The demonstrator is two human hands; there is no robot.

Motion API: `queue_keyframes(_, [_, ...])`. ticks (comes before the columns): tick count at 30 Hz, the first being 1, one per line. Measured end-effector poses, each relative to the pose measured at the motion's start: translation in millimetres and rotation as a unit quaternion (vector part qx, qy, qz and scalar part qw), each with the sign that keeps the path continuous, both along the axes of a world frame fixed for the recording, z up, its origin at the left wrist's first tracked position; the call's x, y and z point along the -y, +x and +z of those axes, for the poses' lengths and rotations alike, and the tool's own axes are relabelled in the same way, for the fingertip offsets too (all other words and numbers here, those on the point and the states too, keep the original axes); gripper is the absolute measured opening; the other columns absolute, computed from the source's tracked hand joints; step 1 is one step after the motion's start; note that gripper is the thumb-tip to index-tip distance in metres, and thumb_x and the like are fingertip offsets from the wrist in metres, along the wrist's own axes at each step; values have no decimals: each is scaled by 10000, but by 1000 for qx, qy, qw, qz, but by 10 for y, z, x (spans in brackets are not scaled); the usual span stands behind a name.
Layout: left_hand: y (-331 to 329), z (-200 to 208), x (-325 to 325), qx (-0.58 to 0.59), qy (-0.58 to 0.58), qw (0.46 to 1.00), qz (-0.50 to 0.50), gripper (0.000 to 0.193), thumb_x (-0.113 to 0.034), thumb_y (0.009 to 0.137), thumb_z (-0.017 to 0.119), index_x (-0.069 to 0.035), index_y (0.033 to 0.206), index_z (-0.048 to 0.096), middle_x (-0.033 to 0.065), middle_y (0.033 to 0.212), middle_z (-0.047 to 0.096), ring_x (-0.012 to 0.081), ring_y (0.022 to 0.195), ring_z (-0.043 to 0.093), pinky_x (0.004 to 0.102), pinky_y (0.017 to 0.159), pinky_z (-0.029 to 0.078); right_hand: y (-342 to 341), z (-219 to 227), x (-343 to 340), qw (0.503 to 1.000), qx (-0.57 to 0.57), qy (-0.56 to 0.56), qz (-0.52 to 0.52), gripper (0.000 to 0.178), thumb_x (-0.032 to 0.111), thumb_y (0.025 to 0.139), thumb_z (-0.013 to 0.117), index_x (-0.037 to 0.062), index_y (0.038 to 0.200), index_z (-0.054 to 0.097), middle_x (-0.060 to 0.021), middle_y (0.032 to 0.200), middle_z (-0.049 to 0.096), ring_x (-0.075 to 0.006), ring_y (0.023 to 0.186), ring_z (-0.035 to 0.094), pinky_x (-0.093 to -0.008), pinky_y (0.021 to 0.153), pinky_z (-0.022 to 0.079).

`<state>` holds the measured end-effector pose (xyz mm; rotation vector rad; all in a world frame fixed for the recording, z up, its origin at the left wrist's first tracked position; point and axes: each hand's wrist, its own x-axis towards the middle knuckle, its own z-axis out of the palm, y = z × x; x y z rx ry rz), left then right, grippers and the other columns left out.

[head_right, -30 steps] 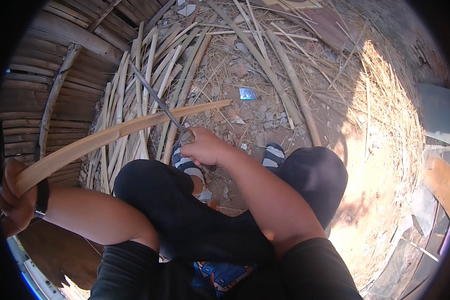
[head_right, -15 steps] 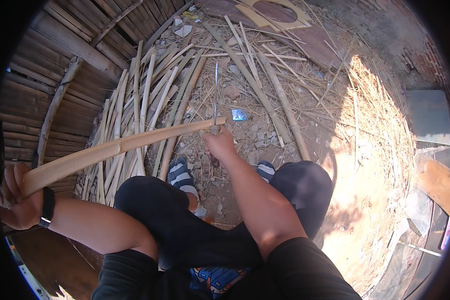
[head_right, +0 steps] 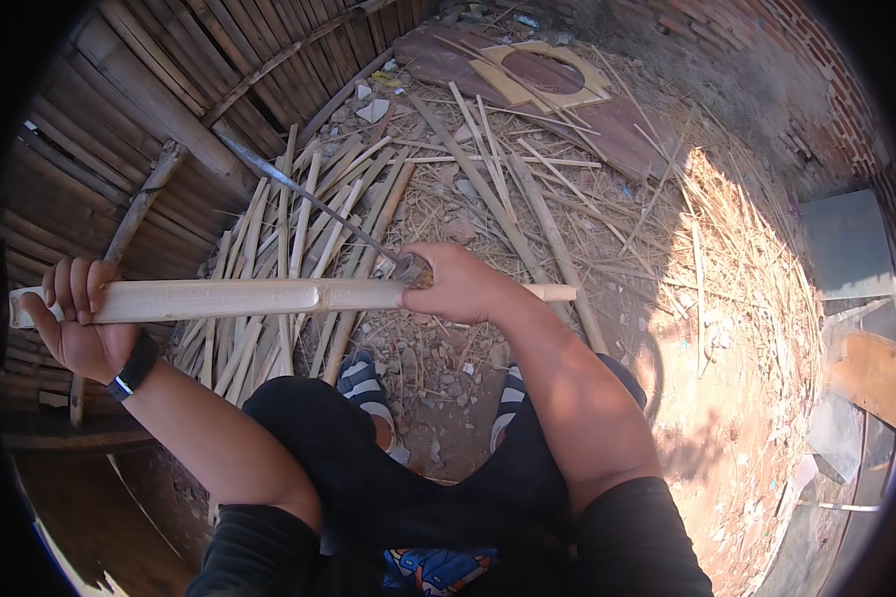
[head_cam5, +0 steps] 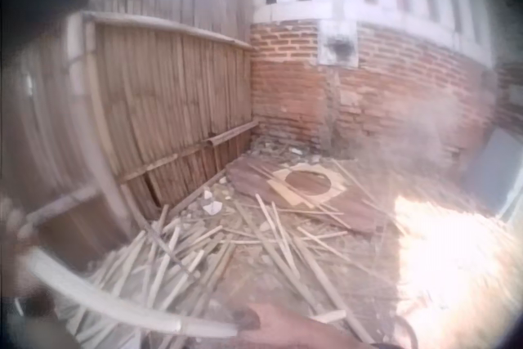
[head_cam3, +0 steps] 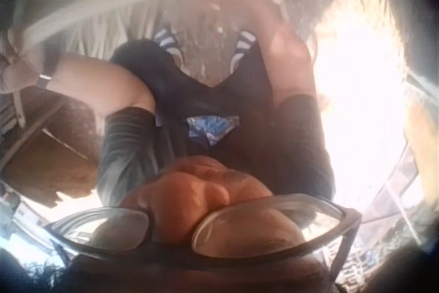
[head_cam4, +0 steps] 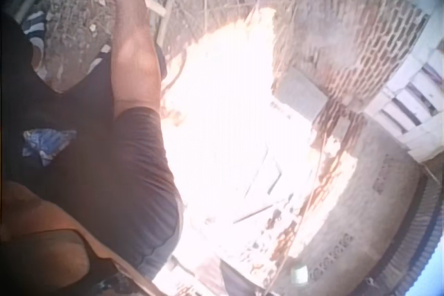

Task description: The person splits long bamboo poles into thin strips using a machete. They hold the bamboo with one hand and strike it with the machete to separate the strips, then gather the finished pieces.

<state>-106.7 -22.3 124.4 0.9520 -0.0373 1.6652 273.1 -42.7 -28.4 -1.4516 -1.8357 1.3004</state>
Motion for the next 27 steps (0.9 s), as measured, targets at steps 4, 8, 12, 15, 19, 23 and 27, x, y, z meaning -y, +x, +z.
queue_keyframes(4, [393,-138,-205,-23,-70,987,141,374,-439,930,649,-103,1017,510,47,863,510,174,829,522,319,740,430,446,40,3,998,44,45,-25,657,276,763,773,-51,1284,540,-183,1039,668,-212,906,649,-319,837,484])
queue_keyframes(8, [645,-192,-302,-137,-191,891,388,1152,-766,849,493,-19,1541,-45,263,1566,90,367,1448,219,507,1165,189,747,286,-65,992,-30,41,-117,308,214,784,790,62,966,594,-24,859,587,-122,829,548,-289,778,447])
queue_keyframes(12, [801,-254,-394,-101,-231,904,346,1107,-725,895,453,0,1535,-86,279,1583,74,381,1470,194,520,1183,166,1685,176,-512,948,89,131,-276,505,183,806,750,-14,1234,567,-83,899,662,-188,821,626,-332,761,500])
queue_keyframes(15, [723,-330,-451,-107,-242,894,361,1039,-663,928,464,5,1538,-45,271,1571,143,383,1439,266,528,1166,217,1733,409,-602,916,173,163,-324,564,192,817,739,-21,1300,540,-138,947,688,-204,788,636,-336,727,503])
queue_keyframes(19, [725,-366,-497,-80,-236,900,359,864,-546,956,518,10,1503,144,244,1478,333,361,1336,430,521,1096,344,1625,556,-419,914,83,103,-383,504,207,839,720,-36,1252,564,-172,965,684,-205,794,649,-357,727,514])
queue_keyframes(23, [681,-274,-476,-61,-200,895,394,498,-410,983,542,-22,1282,453,166,1262,552,314,1187,566,486,981,452,1254,576,-98,936,-10,61,-346,382,208,868,694,-18,1155,580,-150,1097,682,-196,921,661,-359,822,508])
queue_keyframes(27, [620,88,-138,-36,-71,895,438,269,-309,1003,494,-49,1061,538,127,1034,630,308,1032,628,465,881,495,1024,473,127,945,-70,49,-316,349,177,888,670,-6,1165,564,-131,1182,672,-202,1012,670,-346,870,507])
